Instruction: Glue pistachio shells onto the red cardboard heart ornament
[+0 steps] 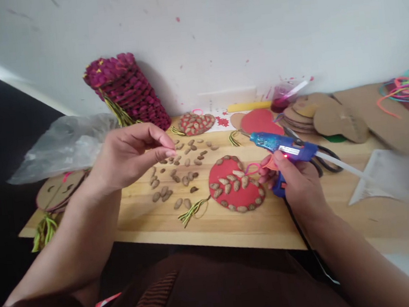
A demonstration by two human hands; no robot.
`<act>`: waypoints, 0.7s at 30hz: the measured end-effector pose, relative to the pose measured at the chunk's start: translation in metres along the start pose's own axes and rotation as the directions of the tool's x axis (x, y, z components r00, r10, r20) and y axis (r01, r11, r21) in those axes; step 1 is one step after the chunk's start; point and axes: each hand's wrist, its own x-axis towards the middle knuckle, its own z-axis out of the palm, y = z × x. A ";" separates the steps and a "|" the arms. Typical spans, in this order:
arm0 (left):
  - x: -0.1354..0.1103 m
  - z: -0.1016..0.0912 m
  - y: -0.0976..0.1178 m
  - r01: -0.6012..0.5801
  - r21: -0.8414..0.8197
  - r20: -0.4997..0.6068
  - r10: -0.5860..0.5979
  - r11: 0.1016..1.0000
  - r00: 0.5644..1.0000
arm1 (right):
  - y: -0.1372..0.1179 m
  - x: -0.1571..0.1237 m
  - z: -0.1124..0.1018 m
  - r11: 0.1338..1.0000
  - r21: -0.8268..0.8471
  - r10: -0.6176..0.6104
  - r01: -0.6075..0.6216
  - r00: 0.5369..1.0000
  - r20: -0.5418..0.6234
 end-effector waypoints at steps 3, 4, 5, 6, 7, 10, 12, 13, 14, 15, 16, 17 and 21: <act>0.012 -0.012 0.001 -0.042 0.136 -0.071 0.052 0.990 0.996 | -0.002 -0.001 0.001 1.000 -0.014 0.010 -0.010 1.000 -0.023; 0.016 -0.014 -0.003 -0.042 0.150 -0.088 0.056 0.988 0.995 | -0.002 -0.001 0.001 1.000 -0.023 0.013 -0.014 0.999 -0.033; 0.018 -0.014 -0.008 -0.036 0.149 -0.100 0.051 0.988 0.994 | -0.003 -0.002 0.001 0.999 -0.031 0.018 -0.020 0.999 -0.045; 0.020 -0.014 -0.015 -0.029 0.139 -0.106 0.044 0.990 0.993 | -0.004 -0.002 0.002 0.999 -0.037 0.023 -0.025 0.998 -0.058; 0.020 -0.013 -0.022 -0.020 0.132 -0.098 0.034 0.991 0.995 | -0.005 -0.002 0.003 0.999 -0.039 0.031 -0.033 0.997 -0.067; 0.018 -0.011 -0.042 0.023 0.201 -0.028 -0.017 0.979 0.999 | -0.006 -0.002 0.004 0.997 -0.049 0.054 -0.058 0.995 -0.086; 0.016 -0.013 -0.050 0.048 0.306 -0.005 -0.049 0.951 0.999 | -0.005 -0.001 0.003 0.995 -0.064 0.068 -0.073 0.994 -0.086; 0.015 -0.015 -0.053 0.051 0.353 -0.006 -0.052 0.934 0.999 | -0.004 0.000 0.002 0.995 -0.071 0.069 -0.075 0.994 -0.085; 0.015 -0.018 -0.055 0.048 0.395 -0.013 -0.047 0.917 0.999 | -0.004 0.001 0.001 0.994 -0.081 0.065 -0.071 0.994 -0.084; 0.014 -0.021 -0.056 0.047 0.440 -0.016 -0.045 0.897 0.999 | -0.003 0.001 0.001 0.993 -0.094 0.063 -0.071 0.994 -0.085; 0.014 -0.024 -0.057 0.054 0.491 -0.014 -0.055 0.869 0.998 | -0.003 0.001 0.001 0.992 -0.109 0.061 -0.072 0.994 -0.094; 0.014 -0.027 -0.057 0.069 0.544 -0.008 -0.078 0.836 0.997 | -0.004 0.001 0.001 0.989 -0.127 0.068 -0.081 0.992 -0.110; 0.016 -0.033 -0.057 0.154 0.672 0.034 -0.238 0.725 0.971 | -0.013 -0.001 0.006 0.975 -0.175 0.109 -0.136 0.982 -0.155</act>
